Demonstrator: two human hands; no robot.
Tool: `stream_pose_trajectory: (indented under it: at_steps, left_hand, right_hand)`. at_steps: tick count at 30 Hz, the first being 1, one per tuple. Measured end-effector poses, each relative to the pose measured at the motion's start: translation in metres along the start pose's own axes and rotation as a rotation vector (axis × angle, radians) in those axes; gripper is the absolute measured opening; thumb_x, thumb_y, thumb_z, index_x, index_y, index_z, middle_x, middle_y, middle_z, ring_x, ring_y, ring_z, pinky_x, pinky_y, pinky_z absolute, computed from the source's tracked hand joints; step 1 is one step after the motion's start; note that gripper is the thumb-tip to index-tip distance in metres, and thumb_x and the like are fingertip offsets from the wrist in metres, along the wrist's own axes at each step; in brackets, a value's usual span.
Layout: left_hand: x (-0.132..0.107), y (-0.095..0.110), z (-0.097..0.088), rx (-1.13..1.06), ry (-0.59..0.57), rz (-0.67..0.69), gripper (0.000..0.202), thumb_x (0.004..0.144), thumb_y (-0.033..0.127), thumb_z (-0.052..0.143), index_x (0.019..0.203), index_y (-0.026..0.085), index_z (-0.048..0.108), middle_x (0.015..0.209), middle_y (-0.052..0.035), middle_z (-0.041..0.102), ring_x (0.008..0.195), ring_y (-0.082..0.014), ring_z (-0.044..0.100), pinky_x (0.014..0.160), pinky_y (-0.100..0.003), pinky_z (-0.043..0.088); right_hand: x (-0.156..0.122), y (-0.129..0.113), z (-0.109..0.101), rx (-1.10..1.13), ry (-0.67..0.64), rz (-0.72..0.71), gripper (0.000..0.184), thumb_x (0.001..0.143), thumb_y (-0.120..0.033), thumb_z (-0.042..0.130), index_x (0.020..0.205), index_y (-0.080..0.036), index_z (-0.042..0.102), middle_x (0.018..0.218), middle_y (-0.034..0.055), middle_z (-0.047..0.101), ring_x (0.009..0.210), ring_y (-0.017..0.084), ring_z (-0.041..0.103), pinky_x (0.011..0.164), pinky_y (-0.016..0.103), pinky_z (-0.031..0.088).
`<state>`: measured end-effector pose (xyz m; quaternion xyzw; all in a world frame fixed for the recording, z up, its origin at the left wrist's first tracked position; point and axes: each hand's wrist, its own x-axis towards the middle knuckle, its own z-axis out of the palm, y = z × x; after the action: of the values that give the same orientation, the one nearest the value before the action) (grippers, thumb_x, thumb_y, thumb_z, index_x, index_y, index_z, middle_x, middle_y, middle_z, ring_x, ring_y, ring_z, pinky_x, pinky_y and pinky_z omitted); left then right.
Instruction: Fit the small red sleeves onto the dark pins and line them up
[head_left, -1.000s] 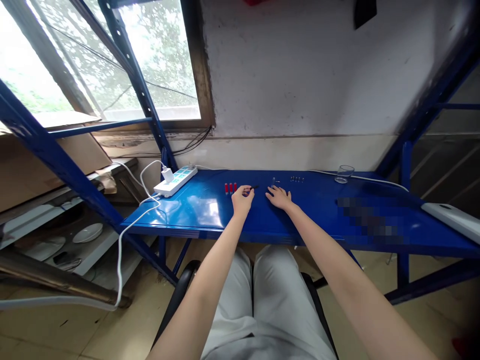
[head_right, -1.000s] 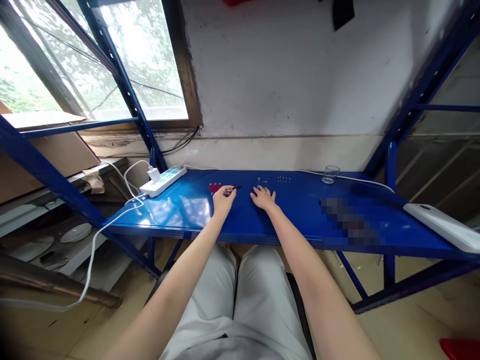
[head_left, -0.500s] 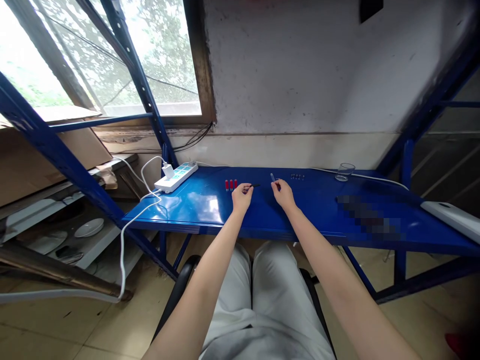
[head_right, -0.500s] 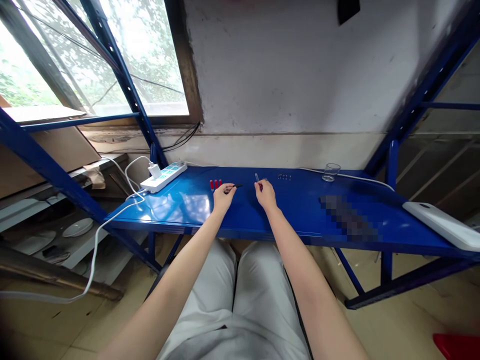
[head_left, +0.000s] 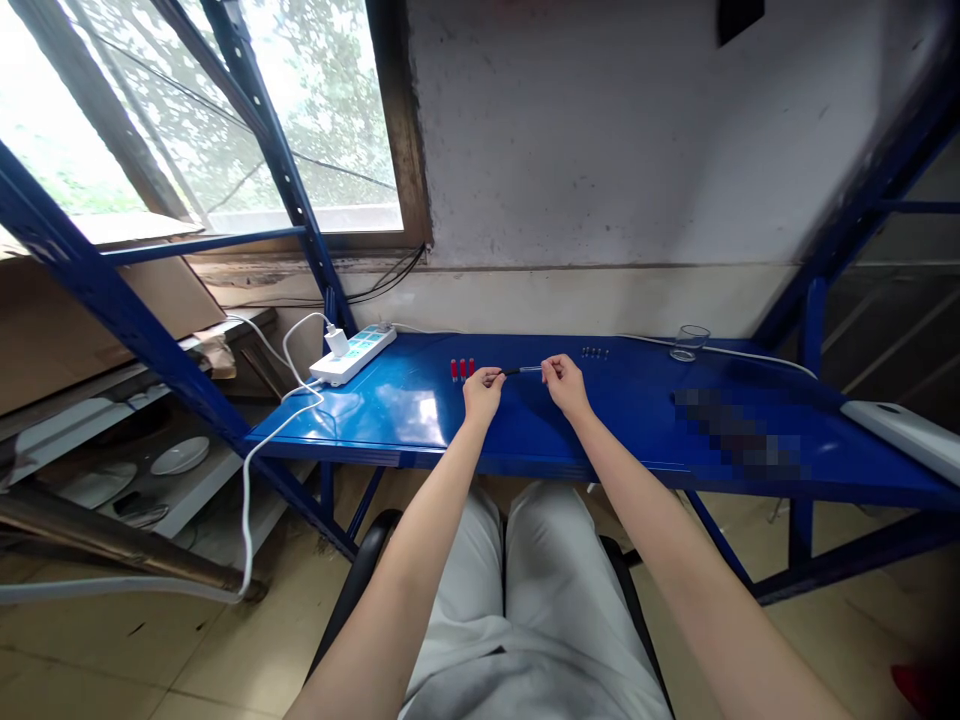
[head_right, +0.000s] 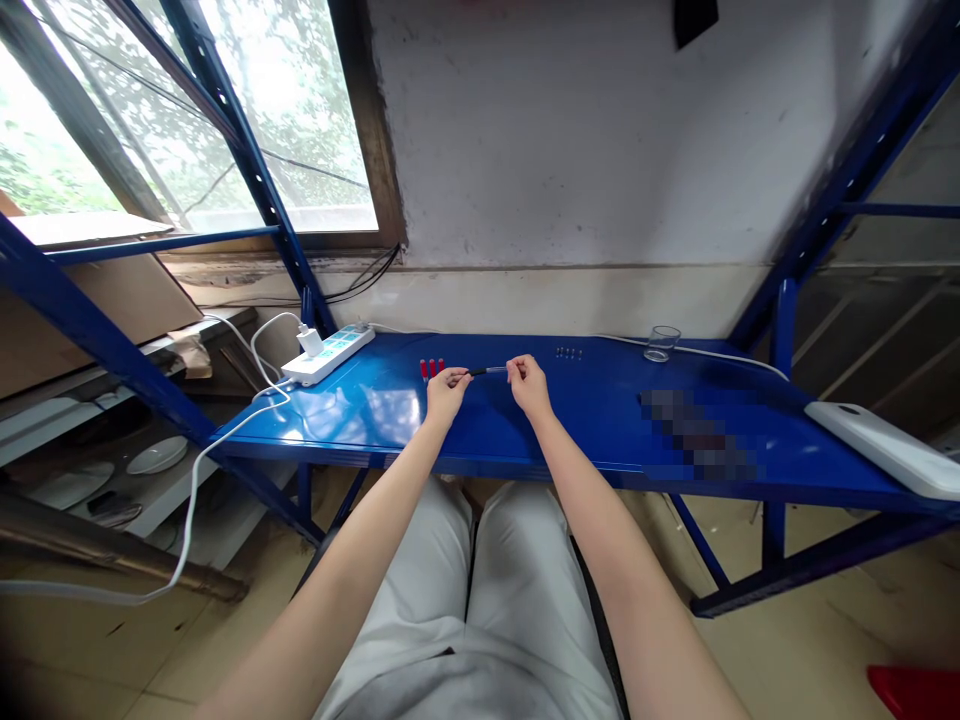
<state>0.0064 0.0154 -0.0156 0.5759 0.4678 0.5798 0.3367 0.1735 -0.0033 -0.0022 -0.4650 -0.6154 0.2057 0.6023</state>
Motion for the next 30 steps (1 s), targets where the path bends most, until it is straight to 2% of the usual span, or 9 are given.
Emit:
stream_pose_trajectory:
  at_steps: [4, 12, 23, 27, 30]
  left_hand:
    - [-0.002, 0.003, -0.001, -0.065, -0.031, -0.01, 0.019, 0.074, 0.022, 0.061, 0.091, 0.014, 0.065, 0.085, -0.0097, 0.068, 0.08, -0.0174, 0.064, 0.076, -0.032, 0.051]
    - [-0.011, 0.018, -0.001, -0.121, -0.206, 0.025, 0.021, 0.07, 0.026, 0.066, 0.086, 0.012, 0.065, 0.078, -0.0098, 0.069, 0.076, -0.0182, 0.065, 0.071, -0.031, 0.051]
    - [-0.009, 0.01, 0.005, -0.128, -0.274, 0.077, 0.026, 0.07, 0.031, 0.067, 0.089, 0.012, 0.065, 0.08, -0.0105, 0.069, 0.076, -0.0182, 0.066, 0.073, -0.032, 0.051]
    - [-0.003, 0.017, 0.005, -0.076, -0.305, 0.105, 0.023, 0.071, 0.028, 0.066, 0.087, 0.012, 0.064, 0.078, -0.01, 0.069, 0.076, -0.0181, 0.066, 0.073, -0.031, 0.051]
    - [0.011, 0.031, 0.004, 0.048, -0.324, 0.174, 0.016, 0.071, 0.022, 0.064, 0.084, 0.012, 0.065, 0.076, -0.009, 0.069, 0.075, -0.0179, 0.065, 0.074, -0.03, 0.05]
  right_hand:
    - [0.002, 0.006, 0.001, 0.094, -0.025, 0.036, 0.031, 0.078, -0.051, 0.051, 0.075, -0.02, 0.049, 0.058, -0.0015, 0.051, 0.052, 0.01, 0.046, 0.051, 0.025, 0.037]
    - [0.001, 0.005, 0.005, 0.148, -0.079, 0.079, 0.036, 0.072, -0.056, 0.056, 0.072, -0.02, 0.049, 0.053, -0.0022, 0.052, 0.048, 0.01, 0.045, 0.049, 0.025, 0.038]
    - [0.001, 0.004, 0.003, 0.135, -0.077, 0.106, 0.042, 0.069, -0.062, 0.055, 0.072, -0.02, 0.049, 0.052, -0.0017, 0.053, 0.047, 0.011, 0.047, 0.05, 0.026, 0.039]
    - [0.001, 0.002, 0.003, 0.126, -0.068, 0.122, 0.042, 0.07, -0.062, 0.054, 0.073, -0.02, 0.049, 0.054, -0.0016, 0.053, 0.048, 0.011, 0.047, 0.051, 0.026, 0.039]
    - [0.001, 0.002, 0.003, 0.133, -0.077, 0.127, 0.04, 0.072, -0.06, 0.053, 0.075, -0.02, 0.048, 0.055, -0.0013, 0.055, 0.048, 0.01, 0.046, 0.051, 0.025, 0.039]
